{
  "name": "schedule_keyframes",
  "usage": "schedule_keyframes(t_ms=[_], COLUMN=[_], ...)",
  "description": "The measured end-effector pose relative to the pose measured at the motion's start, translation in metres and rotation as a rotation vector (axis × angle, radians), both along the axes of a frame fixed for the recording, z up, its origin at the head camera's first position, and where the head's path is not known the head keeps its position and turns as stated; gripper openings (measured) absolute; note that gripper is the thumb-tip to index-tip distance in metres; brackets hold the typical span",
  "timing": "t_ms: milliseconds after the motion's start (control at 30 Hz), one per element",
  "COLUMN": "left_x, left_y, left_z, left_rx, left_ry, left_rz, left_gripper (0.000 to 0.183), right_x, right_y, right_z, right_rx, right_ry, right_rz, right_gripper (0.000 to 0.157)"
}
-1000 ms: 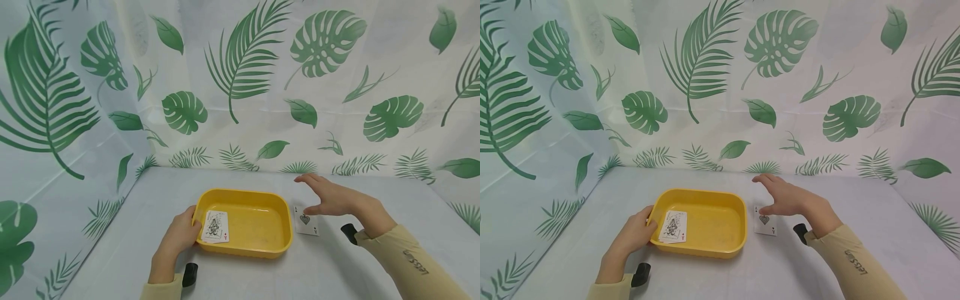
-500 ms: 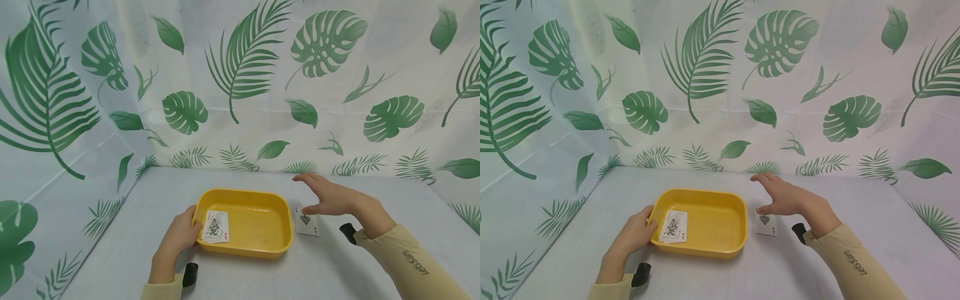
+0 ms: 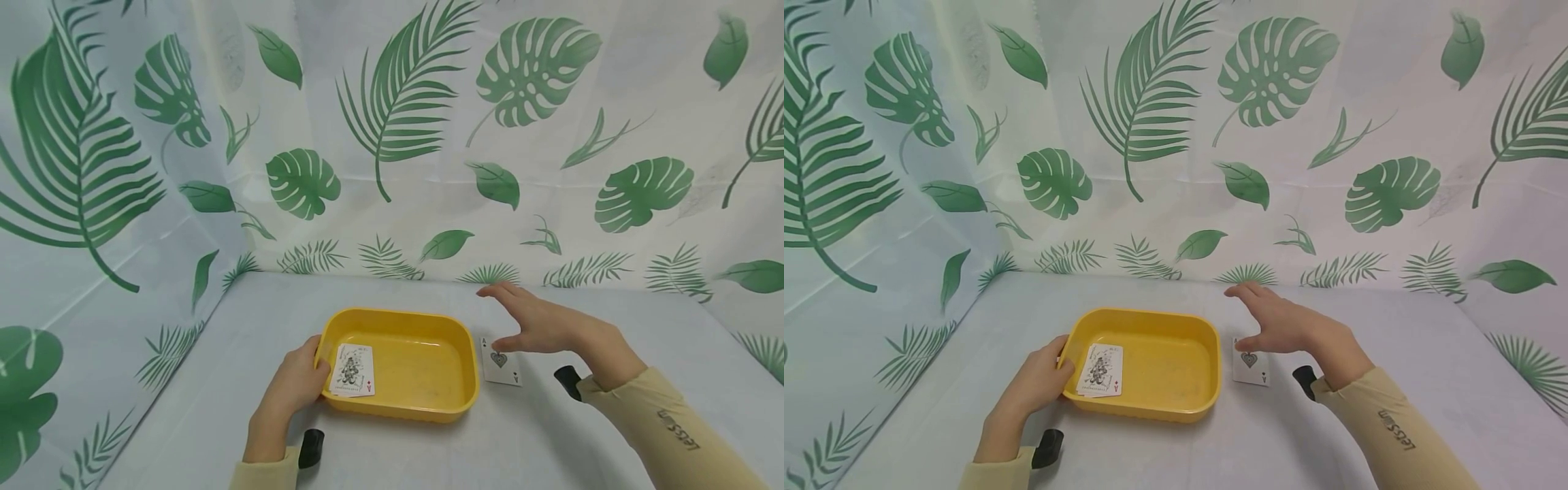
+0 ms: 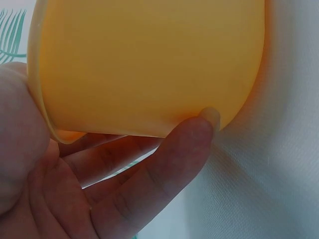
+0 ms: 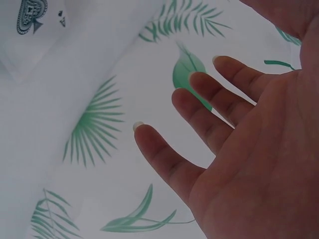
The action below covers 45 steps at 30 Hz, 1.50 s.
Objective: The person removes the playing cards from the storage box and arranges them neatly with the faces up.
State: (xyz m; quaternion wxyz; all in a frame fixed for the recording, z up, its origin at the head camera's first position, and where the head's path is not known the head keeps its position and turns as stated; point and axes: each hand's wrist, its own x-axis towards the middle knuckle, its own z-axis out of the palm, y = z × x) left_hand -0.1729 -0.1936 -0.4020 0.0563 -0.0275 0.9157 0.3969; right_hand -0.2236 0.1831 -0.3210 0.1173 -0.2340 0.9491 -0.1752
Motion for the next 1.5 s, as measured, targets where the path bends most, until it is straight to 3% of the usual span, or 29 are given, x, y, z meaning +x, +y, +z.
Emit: schedule_keyframes(t_ms=[667,1500], left_x=[-0.001,0.0], left_y=[0.001,0.002], left_z=[0.001,0.001], left_rx=[-0.004,0.0], left_ry=[-0.009,-0.009], left_rz=[0.005,0.02], left_gripper=[0.052,0.052], right_x=[0.001,0.0], right_y=[-0.007,-0.018], right_z=[0.001,0.005], right_rx=[-0.011,-0.047], right_ry=[-0.002,0.04], right_rz=[-0.005,0.084], right_gripper=[0.084,0.08])
